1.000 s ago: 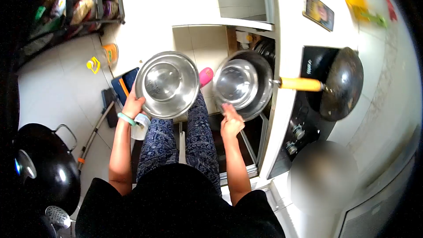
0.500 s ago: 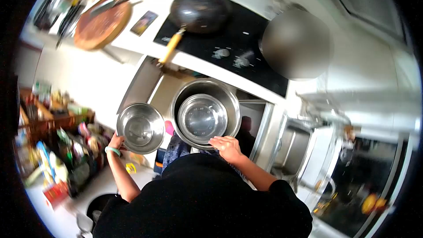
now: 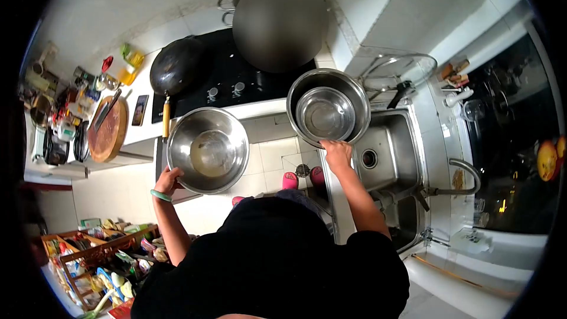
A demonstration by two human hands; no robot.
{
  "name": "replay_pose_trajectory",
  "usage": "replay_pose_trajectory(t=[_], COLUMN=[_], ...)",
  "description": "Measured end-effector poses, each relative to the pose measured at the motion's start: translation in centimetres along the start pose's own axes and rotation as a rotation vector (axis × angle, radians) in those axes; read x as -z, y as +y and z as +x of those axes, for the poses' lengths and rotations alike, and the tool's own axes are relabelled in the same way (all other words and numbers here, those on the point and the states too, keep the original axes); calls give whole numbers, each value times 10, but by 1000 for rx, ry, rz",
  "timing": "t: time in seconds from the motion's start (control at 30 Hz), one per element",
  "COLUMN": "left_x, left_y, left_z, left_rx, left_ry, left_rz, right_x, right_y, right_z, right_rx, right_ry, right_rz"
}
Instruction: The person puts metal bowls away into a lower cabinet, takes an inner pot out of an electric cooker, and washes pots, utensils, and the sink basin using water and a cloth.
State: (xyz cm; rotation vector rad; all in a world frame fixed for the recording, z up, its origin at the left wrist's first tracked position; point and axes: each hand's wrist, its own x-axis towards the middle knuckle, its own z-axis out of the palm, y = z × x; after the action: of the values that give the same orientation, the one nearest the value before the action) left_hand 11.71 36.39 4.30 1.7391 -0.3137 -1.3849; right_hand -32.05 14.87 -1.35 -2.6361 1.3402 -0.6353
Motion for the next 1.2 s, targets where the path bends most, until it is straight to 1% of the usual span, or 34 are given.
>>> replay_pose_trajectory(t=[0.07, 0.17, 0.2, 0.23, 0.27, 0.33, 0.37, 0.43, 0.47, 0.53, 0.57, 0.63, 0.7, 0.73, 0.77, 0.8, 0.83, 0.87, 0.9, 0.93, 1.0, 1.03, 1.07, 1.13, 1.17, 1.2], left_x=[-25, -84, -92, -98, -104, -122, -128, -141, -147, -155, -157, -168, -174, -179, -188, -194, -198, -205, -214, -221, -227, -228, -228, -229, -231, -233], left_y=[4, 24, 25, 24, 26, 34, 36, 38, 42, 48, 50, 59, 60, 61, 63, 63, 62, 63, 63, 66, 65, 65, 65, 66, 74, 79], left_z=[9, -1, 2, 6, 10, 8, 10, 12, 12, 14, 16, 11, 19, 23, 23, 26, 30, 32, 29, 27, 30, 32, 33, 31, 26, 24], left_rx=[5, -11, -7, 2, 11, -5, -17, -22, -31, -47, -44, -40, -33, -23, -19, -17, -8, 0, -16, -25, -27, -28, -42, -48, -43, -40], left_ry=[-33, -90, -88, -133, -180, -173, -174, -178, -182, -184, -206, -246, -276, -305, -290, -291, -321, -351, -318, -330, -346, -340, -347, -348, -352, -358], left_rz=[-30, -85, -80, -39, 3, 28, 38, 58, 73, 97, 98, 94, 81, 60, 51, 53, 62, 69, 25, 13, 5, -1, -18, -41, 5, 52], right_x=[0, -2, -2, -1, -2, -4, -7, -11, -10, 7, 14, 24, 22, 14, 0, -29, -67, -86, -83, -76, -61, -45, -28, 21, 38, 63], right_y=[18, 36, 39, 41, 43, 49, 54, 60, 64, 61, 61, 66, 84, 96, 108, 126, 147, 158, 152, 151, 148, 142, 135, 112, 107, 98], right_z=[-9, -24, -28, -30, -31, -34, -34, -35, -37, -29, -23, -7, 15, 23, 30, 38, 45, 50, 55, 59, 65, 66, 71, 80, 79, 79], right_rx=[-44, -113, -138, -132, -140, -103, -114, -98, -107, -96, -100, -441, -559, -542, -517, -521, -612, -701, -708, -706, -655, -555, -546, -540, -528, -576], right_ry=[-13, -62, -91, -121, -121, -46, -42, -207, -205, -338, -331, -201, -92, -55, -18, -19, -28, -37, -57, -55, -321, -330, -332, -245, -176, -174], right_rz=[-33, -28, -26, -42, -36, 14, 17, -52, -48, 70, 76, 379, 133, -99, -331, -330, -443, -556, -591, -590, -411, -442, -442, -382, -399, -392])
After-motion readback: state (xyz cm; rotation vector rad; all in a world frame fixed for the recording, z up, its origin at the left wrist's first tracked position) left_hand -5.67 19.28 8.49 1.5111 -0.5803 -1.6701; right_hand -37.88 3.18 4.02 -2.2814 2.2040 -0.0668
